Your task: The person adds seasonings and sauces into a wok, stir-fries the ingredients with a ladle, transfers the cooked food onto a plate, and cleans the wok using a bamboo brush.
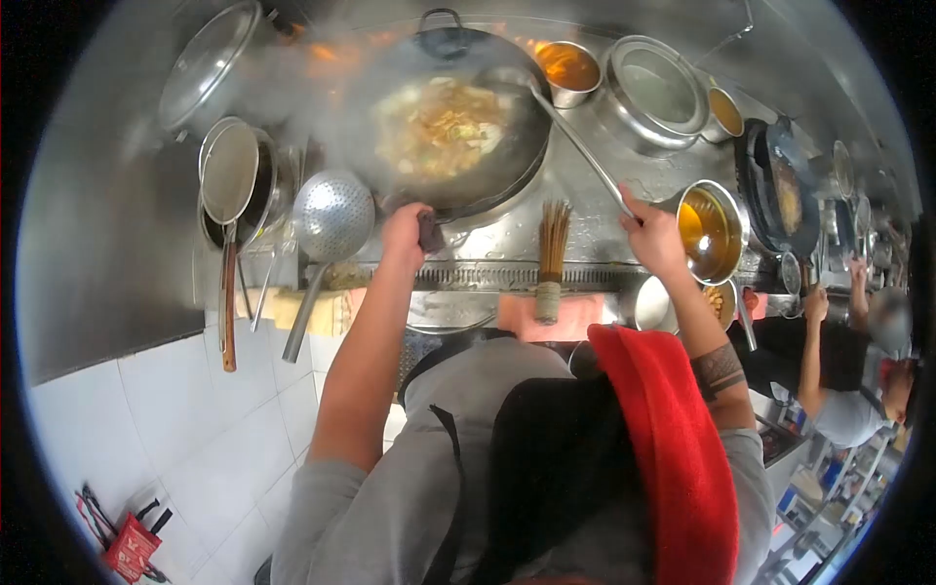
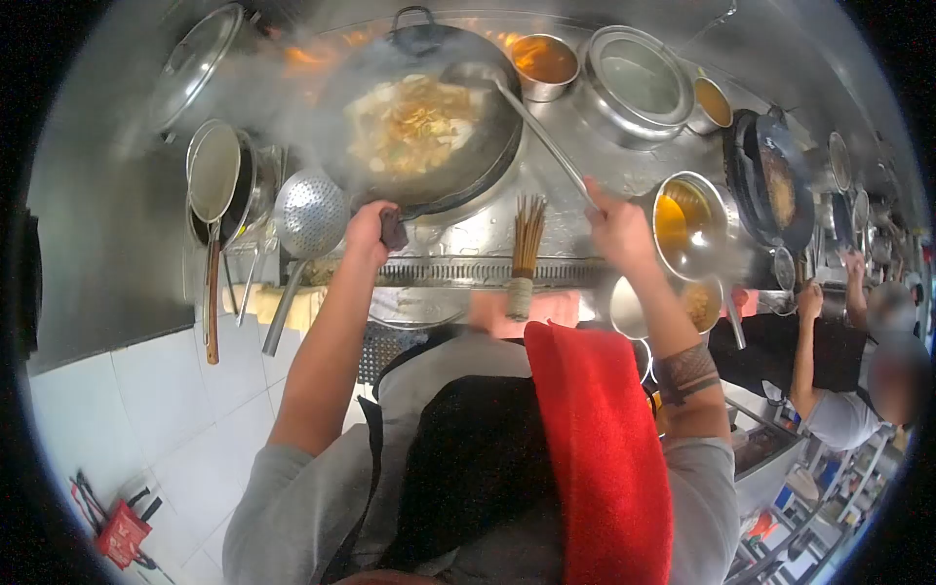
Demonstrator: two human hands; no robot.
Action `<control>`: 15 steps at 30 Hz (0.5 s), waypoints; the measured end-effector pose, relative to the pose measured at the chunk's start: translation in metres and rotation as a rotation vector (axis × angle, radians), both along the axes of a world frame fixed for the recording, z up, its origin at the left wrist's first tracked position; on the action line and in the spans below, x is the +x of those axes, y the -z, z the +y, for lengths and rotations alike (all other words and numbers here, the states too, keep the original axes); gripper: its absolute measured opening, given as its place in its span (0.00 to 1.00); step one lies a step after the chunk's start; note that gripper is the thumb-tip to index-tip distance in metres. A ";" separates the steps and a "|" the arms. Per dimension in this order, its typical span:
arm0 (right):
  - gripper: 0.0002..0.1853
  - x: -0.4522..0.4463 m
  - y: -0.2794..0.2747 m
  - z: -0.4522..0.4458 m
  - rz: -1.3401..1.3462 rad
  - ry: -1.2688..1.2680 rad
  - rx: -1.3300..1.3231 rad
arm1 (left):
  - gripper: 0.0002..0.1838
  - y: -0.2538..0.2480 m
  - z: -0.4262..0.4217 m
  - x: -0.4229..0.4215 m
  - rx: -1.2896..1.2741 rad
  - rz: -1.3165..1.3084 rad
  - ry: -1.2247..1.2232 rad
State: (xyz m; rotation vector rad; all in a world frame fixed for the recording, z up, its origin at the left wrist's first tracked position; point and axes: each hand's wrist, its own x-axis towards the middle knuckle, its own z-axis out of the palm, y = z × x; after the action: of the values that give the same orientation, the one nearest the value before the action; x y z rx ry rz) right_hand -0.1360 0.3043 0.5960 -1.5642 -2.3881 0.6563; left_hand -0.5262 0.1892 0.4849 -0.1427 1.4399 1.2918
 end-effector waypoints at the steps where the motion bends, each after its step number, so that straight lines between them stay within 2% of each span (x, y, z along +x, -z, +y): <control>1: 0.30 0.006 0.009 0.001 0.108 0.057 0.007 | 0.07 0.003 0.000 0.001 0.020 0.096 -0.078; 3: 0.29 -0.001 0.002 0.012 0.115 0.137 0.022 | 0.08 -0.002 0.000 0.005 0.031 0.127 -0.106; 6: 0.30 0.003 -0.012 0.056 0.062 0.312 0.178 | 0.10 -0.004 -0.001 0.012 0.022 0.183 -0.141; 7: 0.30 0.010 -0.006 0.077 0.060 0.321 0.191 | 0.11 -0.004 0.000 0.013 0.012 0.211 -0.177; 9: 0.23 0.030 0.016 0.121 -0.066 0.429 0.255 | 0.12 -0.023 -0.008 0.022 0.099 0.256 -0.198; 10: 0.23 0.033 0.017 0.142 -0.068 0.421 0.259 | 0.13 -0.032 -0.016 0.023 0.135 0.199 -0.207; 12: 0.13 0.038 0.018 0.181 -0.189 0.432 0.133 | 0.14 -0.034 -0.041 0.023 0.170 0.144 -0.221; 13: 0.09 0.048 0.018 0.207 -0.406 0.147 0.185 | 0.15 -0.029 -0.061 0.019 0.190 0.038 -0.164; 14: 0.08 0.045 0.012 0.231 0.003 0.274 -0.127 | 0.15 -0.027 -0.080 0.019 0.211 -0.067 -0.109; 15: 0.06 0.043 0.007 0.254 0.763 0.531 -0.461 | 0.15 -0.029 -0.097 0.023 0.212 -0.064 -0.123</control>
State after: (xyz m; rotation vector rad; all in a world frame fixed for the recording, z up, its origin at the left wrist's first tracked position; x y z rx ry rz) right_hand -0.0930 0.5580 0.5891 -1.5943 -1.2613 1.4117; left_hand -0.5033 0.0918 0.5140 -0.1313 1.2470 1.5187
